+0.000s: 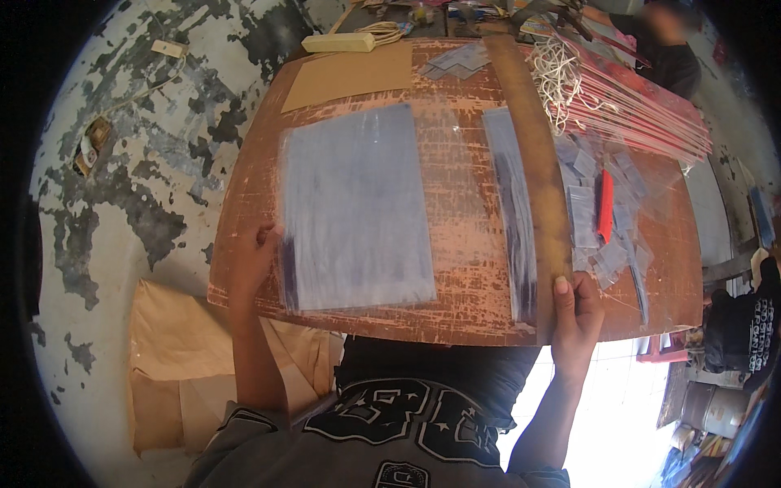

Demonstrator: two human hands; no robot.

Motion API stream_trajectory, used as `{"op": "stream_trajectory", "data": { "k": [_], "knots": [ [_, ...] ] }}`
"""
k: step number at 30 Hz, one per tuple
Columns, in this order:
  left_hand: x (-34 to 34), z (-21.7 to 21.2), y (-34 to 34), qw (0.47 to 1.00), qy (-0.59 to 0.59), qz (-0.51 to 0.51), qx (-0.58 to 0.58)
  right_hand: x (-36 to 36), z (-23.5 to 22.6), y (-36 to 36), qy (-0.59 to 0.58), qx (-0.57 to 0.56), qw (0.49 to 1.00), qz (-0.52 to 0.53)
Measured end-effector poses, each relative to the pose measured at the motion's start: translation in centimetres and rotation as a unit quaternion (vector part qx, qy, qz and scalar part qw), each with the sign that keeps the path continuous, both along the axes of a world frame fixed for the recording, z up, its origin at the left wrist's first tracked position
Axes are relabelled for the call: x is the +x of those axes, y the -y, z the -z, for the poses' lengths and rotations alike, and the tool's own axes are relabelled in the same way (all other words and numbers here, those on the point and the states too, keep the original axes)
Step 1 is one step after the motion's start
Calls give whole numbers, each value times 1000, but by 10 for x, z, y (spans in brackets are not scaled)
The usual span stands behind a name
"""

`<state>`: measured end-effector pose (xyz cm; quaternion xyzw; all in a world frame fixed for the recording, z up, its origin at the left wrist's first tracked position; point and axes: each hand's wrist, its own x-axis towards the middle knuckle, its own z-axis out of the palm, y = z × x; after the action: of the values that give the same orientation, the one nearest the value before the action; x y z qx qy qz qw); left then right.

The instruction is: The person uses a utility knife and a wooden ruler to cut a large translucent plastic sheet into smaller rectangular pieces on a wooden table. They repeatedly align the ruler, score the plastic, and separate the cut sections, stacking the finished pieces on the table.

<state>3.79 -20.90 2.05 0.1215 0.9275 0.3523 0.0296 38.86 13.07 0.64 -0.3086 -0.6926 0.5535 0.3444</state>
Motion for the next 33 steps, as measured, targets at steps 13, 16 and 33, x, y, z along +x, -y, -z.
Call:
{"op": "stream_trajectory", "data": {
  "k": [13,16,33],
  "knots": [
    [-25,15,2,995,48,56,66,5,13,-2,-18,9,1000,0],
    [-23,3,-5,990,121,40,65,3,11,2,-24,-15,1000,3],
    [-21,7,-12,989,131,9,70,38,-35,36,209,-16,974,-82]
  ]
}}
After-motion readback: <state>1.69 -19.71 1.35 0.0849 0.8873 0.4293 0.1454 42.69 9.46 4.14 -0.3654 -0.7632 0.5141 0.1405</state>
